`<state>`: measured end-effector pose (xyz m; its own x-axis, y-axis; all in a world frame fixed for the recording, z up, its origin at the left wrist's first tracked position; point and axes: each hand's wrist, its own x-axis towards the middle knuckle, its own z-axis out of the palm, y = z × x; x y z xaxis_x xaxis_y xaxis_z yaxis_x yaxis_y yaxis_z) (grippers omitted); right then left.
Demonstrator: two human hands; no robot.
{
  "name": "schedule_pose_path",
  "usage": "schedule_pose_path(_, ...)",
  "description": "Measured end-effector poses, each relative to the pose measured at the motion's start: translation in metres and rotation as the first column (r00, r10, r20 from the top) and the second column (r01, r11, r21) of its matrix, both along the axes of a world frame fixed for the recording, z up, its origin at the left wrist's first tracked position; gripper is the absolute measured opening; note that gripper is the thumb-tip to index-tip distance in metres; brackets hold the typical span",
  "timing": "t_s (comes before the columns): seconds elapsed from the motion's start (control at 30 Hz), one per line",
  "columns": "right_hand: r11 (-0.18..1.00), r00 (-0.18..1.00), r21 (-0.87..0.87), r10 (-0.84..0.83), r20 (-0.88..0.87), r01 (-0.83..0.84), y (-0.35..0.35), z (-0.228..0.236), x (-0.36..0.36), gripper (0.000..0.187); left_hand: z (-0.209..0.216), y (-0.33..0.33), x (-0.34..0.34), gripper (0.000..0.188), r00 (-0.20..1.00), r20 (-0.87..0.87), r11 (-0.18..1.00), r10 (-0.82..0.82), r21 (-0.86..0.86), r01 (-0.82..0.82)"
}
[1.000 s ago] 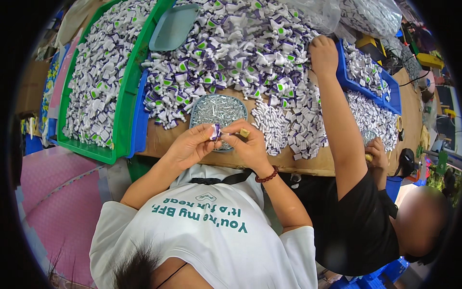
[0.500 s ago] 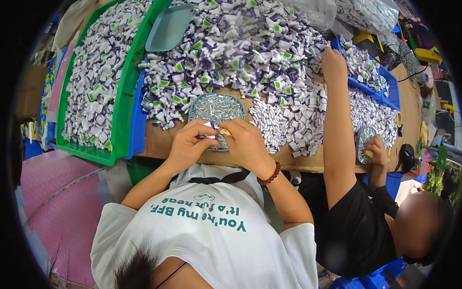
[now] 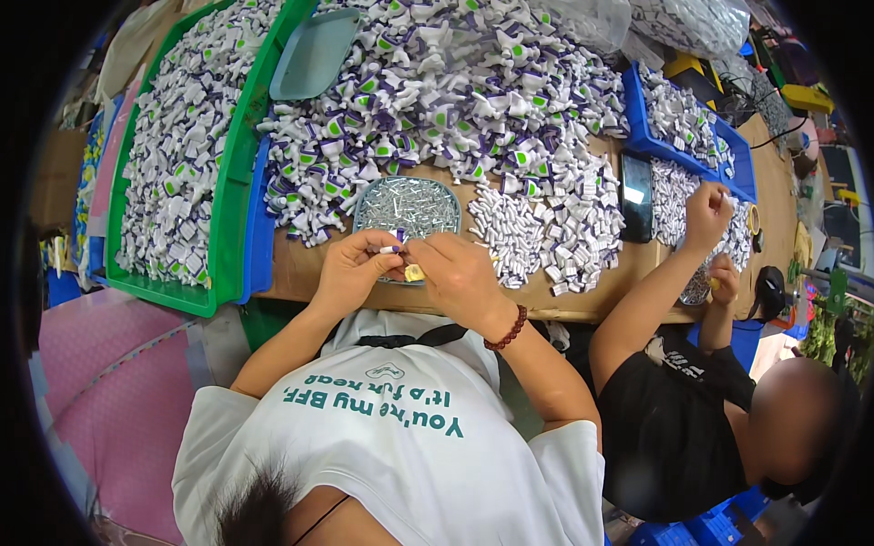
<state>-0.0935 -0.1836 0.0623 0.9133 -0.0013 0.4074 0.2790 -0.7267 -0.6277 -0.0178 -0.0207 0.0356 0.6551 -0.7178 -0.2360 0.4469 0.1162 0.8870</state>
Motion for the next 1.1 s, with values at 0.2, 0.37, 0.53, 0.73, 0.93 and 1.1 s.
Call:
schedule_pose_path(0.2,0.996,0.999,-0.082,-0.025,-0.039,0.022,-0.003,-0.011,-0.006,0.022,-0.005,0.005,0.016,0.016,0.850,-0.512,0.989,-0.121,-0.137,0.058)
schedule_pose_path(0.37,0.988,0.964,-0.049,-0.152,-0.217,0.145,-0.048,-0.029,-0.010,0.020,-0.008,0.002,0.011,0.023,0.923,-0.386,1.000,-0.003,-0.010,-0.001)
schedule_pose_path(0.53,0.686,0.768,-0.526,-0.633,-0.092,0.503,-0.131,-0.054,-0.012,0.014,0.003,-0.001,0.012,0.028,0.943,-0.334,0.999,-0.014,0.038,0.029)
schedule_pose_path(0.73,0.584,0.714,-0.645,-0.695,-0.083,0.493,-0.174,-0.053,-0.003,0.015,0.004,-0.001,0.008,0.028,0.942,-0.332,0.994,-0.058,0.071,0.086)
schedule_pose_path(0.93,0.592,0.705,-0.690,-0.690,-0.165,0.417,-0.173,-0.051,0.002,0.021,0.001,0.002,0.009,0.026,0.946,-0.317,0.995,-0.061,0.056,0.083)
schedule_pose_path(1.1,0.613,0.730,-0.622,-0.677,-0.096,0.487,-0.164,-0.054,-0.005,0.018,0.004,0.002,0.010,0.025,0.943,-0.329,0.994,-0.055,0.067,0.081)
